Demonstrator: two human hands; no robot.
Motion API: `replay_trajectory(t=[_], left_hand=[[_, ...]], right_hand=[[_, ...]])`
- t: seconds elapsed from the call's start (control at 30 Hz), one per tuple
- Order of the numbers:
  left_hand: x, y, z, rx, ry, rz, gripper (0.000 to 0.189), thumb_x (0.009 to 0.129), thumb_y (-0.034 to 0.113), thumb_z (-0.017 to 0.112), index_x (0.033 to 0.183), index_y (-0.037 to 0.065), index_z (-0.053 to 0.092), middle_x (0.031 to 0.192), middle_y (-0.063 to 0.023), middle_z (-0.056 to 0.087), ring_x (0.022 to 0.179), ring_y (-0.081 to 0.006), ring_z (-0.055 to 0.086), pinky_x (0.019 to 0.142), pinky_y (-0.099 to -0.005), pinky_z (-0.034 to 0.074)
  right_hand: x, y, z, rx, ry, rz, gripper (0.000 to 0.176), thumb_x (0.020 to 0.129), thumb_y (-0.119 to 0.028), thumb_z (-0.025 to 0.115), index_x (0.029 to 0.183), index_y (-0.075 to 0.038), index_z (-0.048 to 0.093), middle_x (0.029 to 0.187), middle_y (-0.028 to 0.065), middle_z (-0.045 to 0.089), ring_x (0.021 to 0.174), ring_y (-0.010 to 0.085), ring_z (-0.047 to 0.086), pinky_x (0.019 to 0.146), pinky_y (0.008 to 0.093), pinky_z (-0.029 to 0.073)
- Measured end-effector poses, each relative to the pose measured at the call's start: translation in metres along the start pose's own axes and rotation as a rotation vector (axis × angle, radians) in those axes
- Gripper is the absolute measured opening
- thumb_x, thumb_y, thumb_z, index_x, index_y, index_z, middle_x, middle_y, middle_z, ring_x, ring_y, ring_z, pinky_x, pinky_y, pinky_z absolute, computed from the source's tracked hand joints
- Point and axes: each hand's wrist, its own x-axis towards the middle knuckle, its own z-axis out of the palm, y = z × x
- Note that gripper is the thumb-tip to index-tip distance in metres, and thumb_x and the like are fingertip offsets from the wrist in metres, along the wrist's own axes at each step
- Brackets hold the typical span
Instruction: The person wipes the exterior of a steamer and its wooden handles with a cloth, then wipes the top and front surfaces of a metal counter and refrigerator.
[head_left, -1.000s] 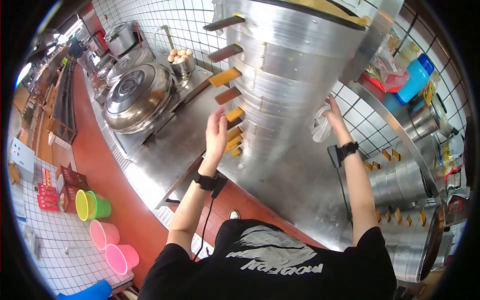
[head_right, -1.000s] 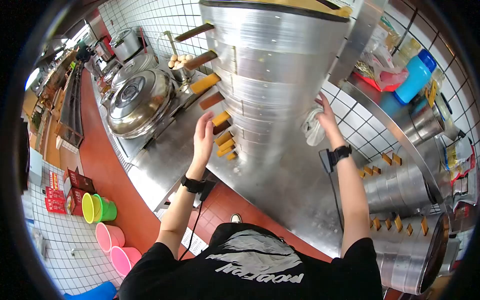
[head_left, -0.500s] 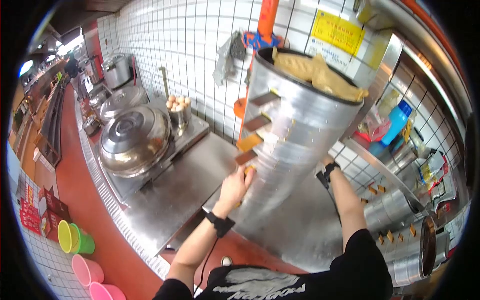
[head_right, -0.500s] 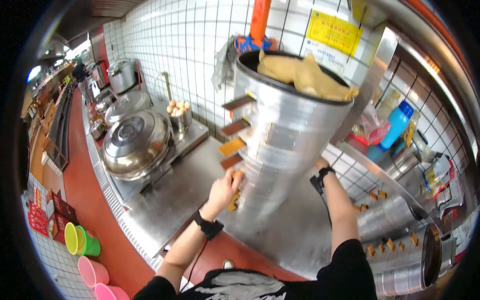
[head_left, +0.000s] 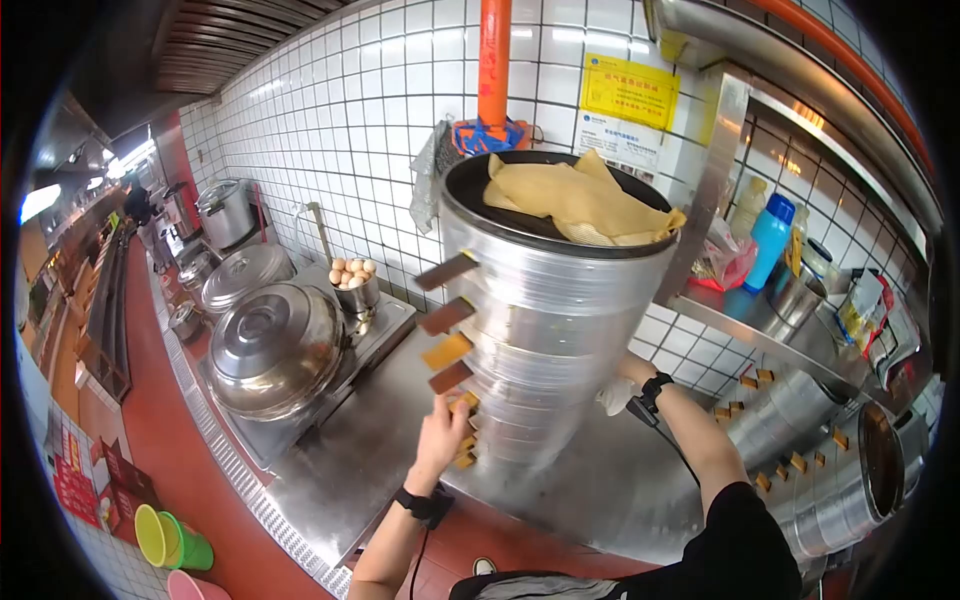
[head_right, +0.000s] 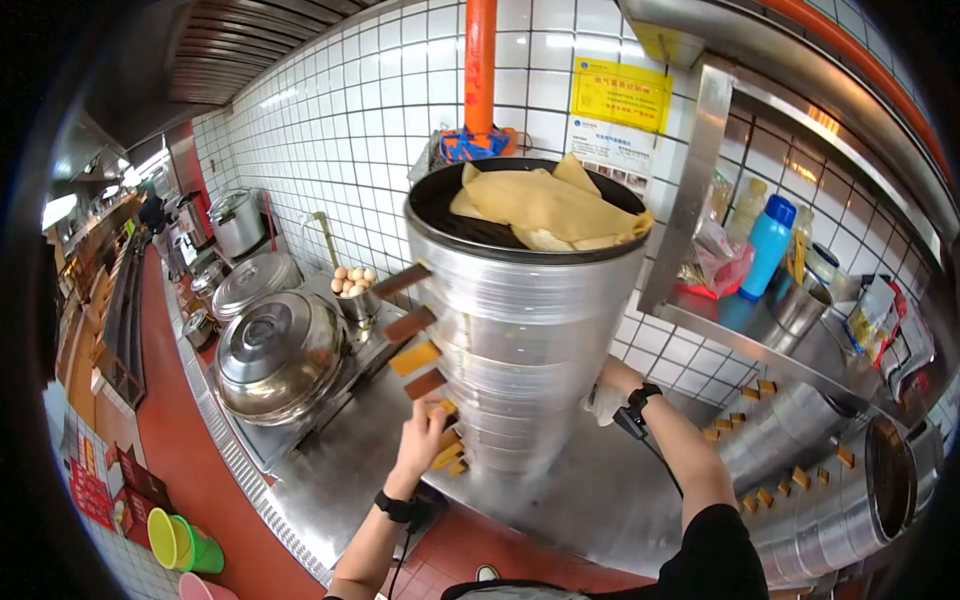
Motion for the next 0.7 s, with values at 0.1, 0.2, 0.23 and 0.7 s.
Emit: replay_trajectory(t=[0.1, 0.2, 0.23, 0.7], left_hand=[[-0.003, -0.021, -0.014, -0.020, 0.063, 0.051, 0.034, 0.096, 0.029, 0.047, 0.127, 0.014, 0.047, 0.083, -0.0287, 0.064, 0.082, -0.0492, 0.061, 0.069, -0.0539, 0.047], [-0.008, -0.014, -0.034, -0.024, 0.029, 0.014, 0.033, 0.096, 0.025, 0.045, 0.127, 0.014, 0.050, 0.075, -0.0246, 0.063, 0.073, -0.0441, 0.063, 0.068, -0.0463, 0.048], [-0.008, -0.012, -0.037, -0.018, 0.012, -0.002, 0.033, 0.096, 0.024, 0.045, 0.127, 0.014, 0.050, 0.072, -0.0224, 0.063, 0.070, -0.0413, 0.063, 0.067, -0.0431, 0.048], [-0.005, -0.019, -0.010, -0.098, 0.322, 0.035, 0.030, 0.092, 0.015, 0.039, 0.115, 0.007, 0.057, 0.055, -0.0106, 0.045, 0.050, -0.0174, 0.046, 0.051, -0.0365, 0.037]], right_hand=[[-0.014, -0.012, 0.013, 0.045, -0.030, 0.025, 0.041, 0.087, -0.013, 0.057, 0.126, -0.005, 0.055, 0.126, 0.0222, 0.057, 0.113, 0.0332, 0.057, 0.093, 0.0388, 0.046], [-0.025, -0.039, 0.006, -0.109, 0.013, 0.063, 0.040, 0.087, -0.017, 0.058, 0.125, -0.007, 0.056, 0.126, 0.0237, 0.057, 0.110, 0.0377, 0.058, 0.092, 0.0405, 0.047], [-0.023, -0.030, 0.010, -0.160, 0.062, 0.076, 0.039, 0.087, -0.020, 0.058, 0.124, -0.007, 0.058, 0.123, 0.0234, 0.059, 0.107, 0.0380, 0.060, 0.090, 0.0410, 0.048], [-0.036, -0.033, 0.031, 0.010, 0.268, 0.169, 0.044, 0.086, -0.033, 0.058, 0.121, -0.007, 0.059, 0.119, 0.0238, 0.061, 0.106, 0.0401, 0.060, 0.090, 0.0443, 0.047]])
